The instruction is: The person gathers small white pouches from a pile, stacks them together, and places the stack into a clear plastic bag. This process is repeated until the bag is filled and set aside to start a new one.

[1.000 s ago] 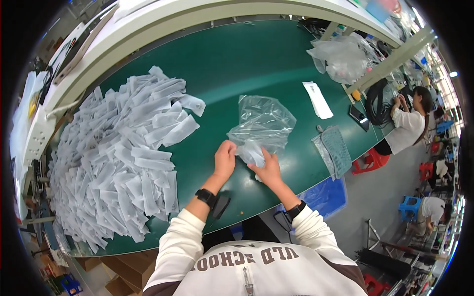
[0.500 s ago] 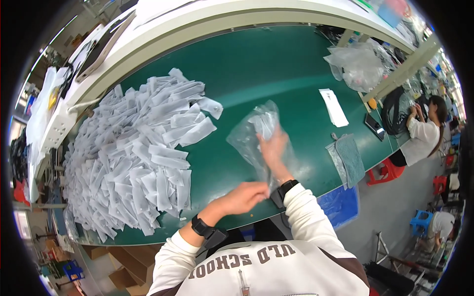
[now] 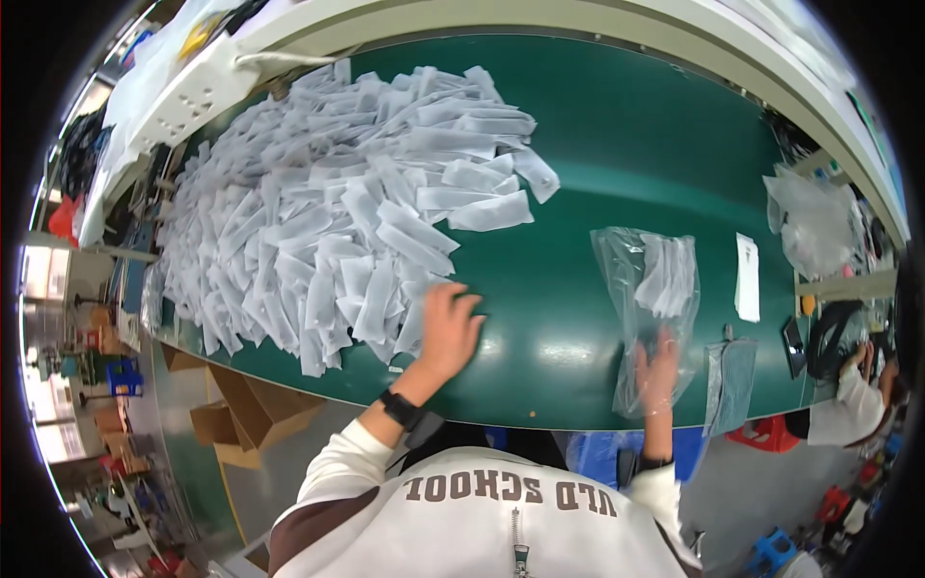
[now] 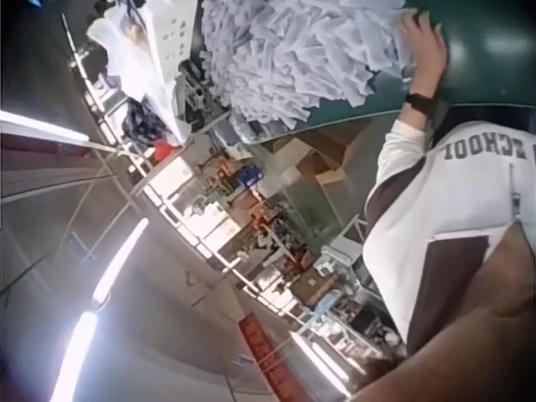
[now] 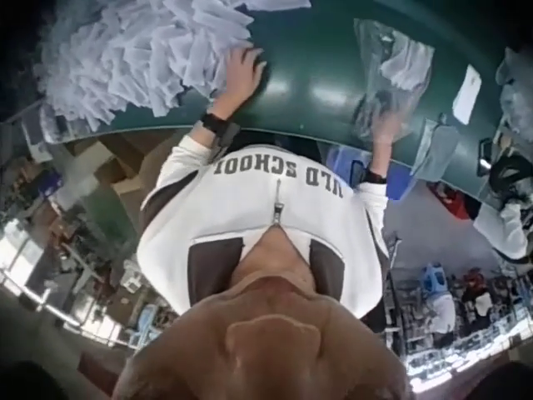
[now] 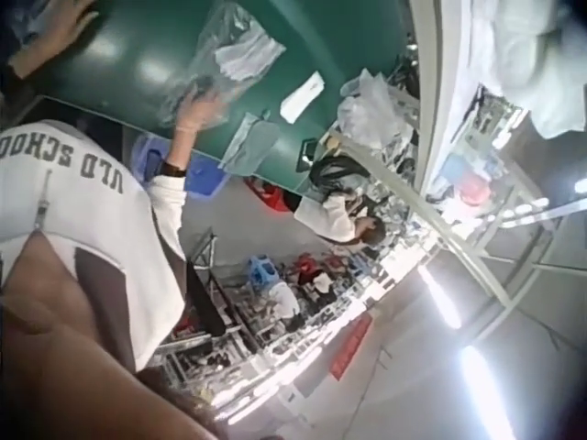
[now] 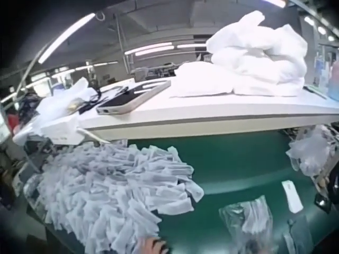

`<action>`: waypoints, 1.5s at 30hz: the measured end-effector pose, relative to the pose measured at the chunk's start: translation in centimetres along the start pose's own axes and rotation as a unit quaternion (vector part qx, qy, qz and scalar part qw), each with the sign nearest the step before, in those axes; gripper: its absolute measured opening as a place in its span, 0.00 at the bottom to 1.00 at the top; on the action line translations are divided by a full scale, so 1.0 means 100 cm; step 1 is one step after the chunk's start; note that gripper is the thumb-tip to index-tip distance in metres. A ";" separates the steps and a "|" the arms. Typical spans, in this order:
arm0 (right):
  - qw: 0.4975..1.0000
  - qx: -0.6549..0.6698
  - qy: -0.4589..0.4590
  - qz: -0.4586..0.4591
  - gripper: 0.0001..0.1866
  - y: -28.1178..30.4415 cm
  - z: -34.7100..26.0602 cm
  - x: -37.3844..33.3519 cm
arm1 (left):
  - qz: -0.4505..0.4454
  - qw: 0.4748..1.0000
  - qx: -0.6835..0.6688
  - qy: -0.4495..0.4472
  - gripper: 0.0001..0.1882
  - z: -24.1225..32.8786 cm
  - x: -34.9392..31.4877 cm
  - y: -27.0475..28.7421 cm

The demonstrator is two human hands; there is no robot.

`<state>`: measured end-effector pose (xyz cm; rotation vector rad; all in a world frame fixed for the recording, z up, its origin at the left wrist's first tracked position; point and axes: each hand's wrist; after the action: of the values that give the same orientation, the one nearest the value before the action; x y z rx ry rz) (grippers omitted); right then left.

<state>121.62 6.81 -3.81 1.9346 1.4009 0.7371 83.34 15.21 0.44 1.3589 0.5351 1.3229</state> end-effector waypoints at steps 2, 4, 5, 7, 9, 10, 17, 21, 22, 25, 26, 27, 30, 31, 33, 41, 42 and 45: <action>0.992 0.015 -0.121 -0.016 0.18 0.032 0.014 -0.053 | 0.008 0.994 0.067 0.086 0.24 -0.029 -0.031 0.009; 0.976 0.025 -0.205 0.075 0.11 0.061 0.001 -0.069 | -0.003 0.991 0.076 0.107 0.24 -0.044 -0.050 0.014; 0.971 0.008 -0.181 0.159 0.08 0.074 -0.016 -0.064 | -0.012 0.989 0.080 0.120 0.24 -0.048 -0.057 0.015; 0.977 0.035 -0.074 0.199 0.06 0.083 -0.053 -0.039 | -0.019 0.986 0.085 0.142 0.25 -0.055 -0.067 0.012; 0.970 0.101 0.090 0.202 0.05 0.070 -0.112 -0.008 | -0.044 0.988 0.086 0.118 0.25 -0.059 -0.064 0.005; 0.966 0.138 0.150 0.162 0.05 0.054 -0.142 0.004 | -0.056 0.990 0.084 0.103 0.25 -0.060 -0.064 0.001; 0.895 0.302 0.278 -0.174 0.12 -0.136 -0.260 0.053 | -0.115 0.985 0.055 0.113 0.25 -0.048 -0.088 0.019; 0.892 0.200 0.308 -0.263 0.17 -0.197 -0.293 0.066 | -0.119 0.984 0.050 0.125 0.24 -0.046 -0.102 0.021; 0.893 0.142 0.328 -0.272 0.19 -0.210 -0.292 0.068 | -0.119 0.984 0.049 0.121 0.23 -0.046 -0.104 0.019; 0.901 0.112 0.331 -0.259 0.20 -0.235 -0.280 0.067 | -0.124 0.987 0.069 0.075 0.21 -0.049 -0.115 0.016; 0.911 0.140 0.311 -0.232 0.20 -0.236 -0.275 0.067 | -0.127 0.987 0.079 0.051 0.20 -0.050 -0.116 0.016; 0.920 0.168 0.290 -0.204 0.20 -0.235 -0.267 0.068 | -0.124 0.988 0.078 0.054 0.20 -0.051 -0.117 0.016; 0.900 0.278 0.256 -0.216 0.19 -0.203 -0.232 0.067 | -0.143 0.989 -0.027 0.016 0.17 -0.051 -0.115 0.022; 0.901 0.275 0.256 -0.218 0.19 -0.188 -0.224 0.064 | -0.143 0.989 -0.029 0.017 0.17 -0.052 -0.116 0.021; 0.934 0.221 0.089 -0.267 0.18 -0.160 -0.209 0.053 | -0.165 0.984 -0.070 0.009 0.18 -0.054 -0.116 0.015; 0.931 0.113 0.228 -0.263 0.16 -0.130 -0.216 -0.002 | -0.230 0.949 -0.154 -0.152 0.18 -0.057 -0.117 0.020; 0.931 0.114 0.224 -0.265 0.16 -0.131 -0.220 0.006 | -0.236 0.941 -0.163 -0.181 0.18 -0.056 -0.119 0.020; 0.869 0.125 0.397 -0.267 0.19 -0.145 -0.223 0.042 | -0.237 0.938 -0.168 -0.191 0.18 -0.050 -0.121 0.019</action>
<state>97.37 17.91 -0.17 1.2955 2.4987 1.1720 74.88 5.93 -3.80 1.0752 0.3211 0.6919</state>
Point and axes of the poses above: each hand's wrist, its own x-axis towards the middle knuckle, its own y-axis out of the back of the hand, z = x × y, and after that the axes turned 14 degrees about x, right-handed
